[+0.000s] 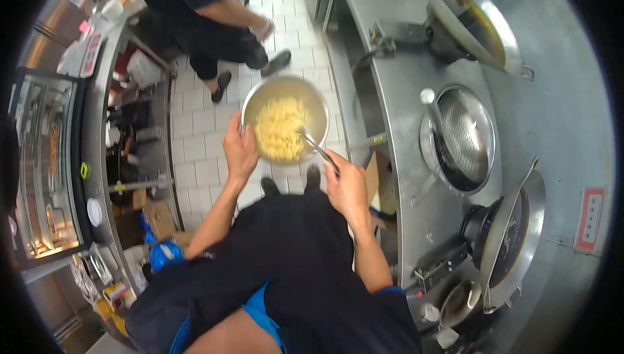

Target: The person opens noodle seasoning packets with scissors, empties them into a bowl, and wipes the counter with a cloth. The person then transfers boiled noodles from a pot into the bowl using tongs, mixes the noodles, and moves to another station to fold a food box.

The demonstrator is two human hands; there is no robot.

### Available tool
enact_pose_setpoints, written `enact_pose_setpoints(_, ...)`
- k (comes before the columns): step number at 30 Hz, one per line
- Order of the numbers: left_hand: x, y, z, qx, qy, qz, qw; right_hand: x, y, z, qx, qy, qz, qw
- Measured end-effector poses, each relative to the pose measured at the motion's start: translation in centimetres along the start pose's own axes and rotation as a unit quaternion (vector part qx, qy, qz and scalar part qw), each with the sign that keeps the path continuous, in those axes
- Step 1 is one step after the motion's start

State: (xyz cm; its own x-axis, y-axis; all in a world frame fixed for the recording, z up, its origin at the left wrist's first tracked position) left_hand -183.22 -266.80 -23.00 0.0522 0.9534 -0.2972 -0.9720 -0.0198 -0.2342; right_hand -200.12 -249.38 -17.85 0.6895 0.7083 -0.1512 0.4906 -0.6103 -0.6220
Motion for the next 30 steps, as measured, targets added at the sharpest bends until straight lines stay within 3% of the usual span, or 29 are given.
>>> enact_pose_setpoints(1, -0.7, 0.0, 0.1, 0.026, 0.029, 0.024, 0.999, -0.5, -0.9, -0.4, 0.021, 0.015, 0.031, 0.999)
enact_pose_setpoints(2, -0.8, 0.2, -0.1, 0.037, 0.015, 0.018, 0.999, 0.2, 0.1, 0.6, 0.074, -0.031, 0.059, 0.995)
enact_pose_setpoints(3, -0.5, 0.2, -0.2, 0.046, -0.003, 0.01, 0.999, 0.9, 1.6, 0.1, 0.111, -0.022, 0.003, 0.994)
enact_pose_setpoints(5, -0.5, 0.1, 0.8, 0.008, -0.011, -0.014, 1.0, 1.9, 3.2, -0.6, 0.057, -0.008, -0.052, 0.997)
enact_pose_setpoints(7, -0.6, 0.0, 0.6, -0.038, -0.027, -0.04, 0.998, 0.3, 0.9, -0.4, 0.003, 0.003, -0.032, 0.999)
enact_pose_setpoints(8, -0.7, -0.2, 0.0, -0.006, -0.046, -0.036, 0.998, -0.6, -0.6, -1.0, -0.01, -0.097, 0.052, 0.994)
enact_pose_setpoints(9, -0.8, -0.2, -0.5, 0.024, -0.067, -0.032, 0.997, -0.7, -0.8, -0.8, -0.009, -0.1, 0.055, 0.993)
enact_pose_setpoints(11, -0.7, 0.3, -0.4, 0.065, -0.045, -0.01, 0.997, -0.6, -1.0, 0.3, 0.07, 0.033, 0.033, 0.996)
enact_pose_setpoints(13, -0.6, 0.7, -0.4, 0.002, -0.029, -0.032, 0.999, -0.2, 0.2, 1.1, 0.078, 0.014, 0.012, 0.997)
enact_pose_setpoints(17, -0.4, 0.8, -0.3, 0.057, -0.043, -0.015, 0.997, -0.5, -0.1, 1.6, 0.066, 0.006, 0.03, 0.997)
enact_pose_setpoints(19, -0.3, 0.8, -0.5, 0.034, -0.083, -0.055, 0.994, -0.5, -0.4, 2.1, 0.041, 0.021, 0.034, 0.998)
enact_pose_setpoints(30, 0.1, 0.7, 0.5, 0.064, -0.066, -0.029, 0.995, -0.9, -0.9, 1.5, 0.047, 0.035, 0.002, 0.998)
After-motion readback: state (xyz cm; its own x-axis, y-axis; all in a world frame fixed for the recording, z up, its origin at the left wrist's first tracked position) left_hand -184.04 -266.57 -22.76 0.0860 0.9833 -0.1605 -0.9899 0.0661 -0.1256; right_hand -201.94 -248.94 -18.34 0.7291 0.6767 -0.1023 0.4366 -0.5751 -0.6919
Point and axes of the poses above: each hand's wrist, its own x-axis away from the middle knuckle, its own y-axis out of the palm, z = x × y, the point moved 6 cm from there along -x, towards the middle knuckle, and after that the axes turned 14 degrees about z, right-handed, at the moved point
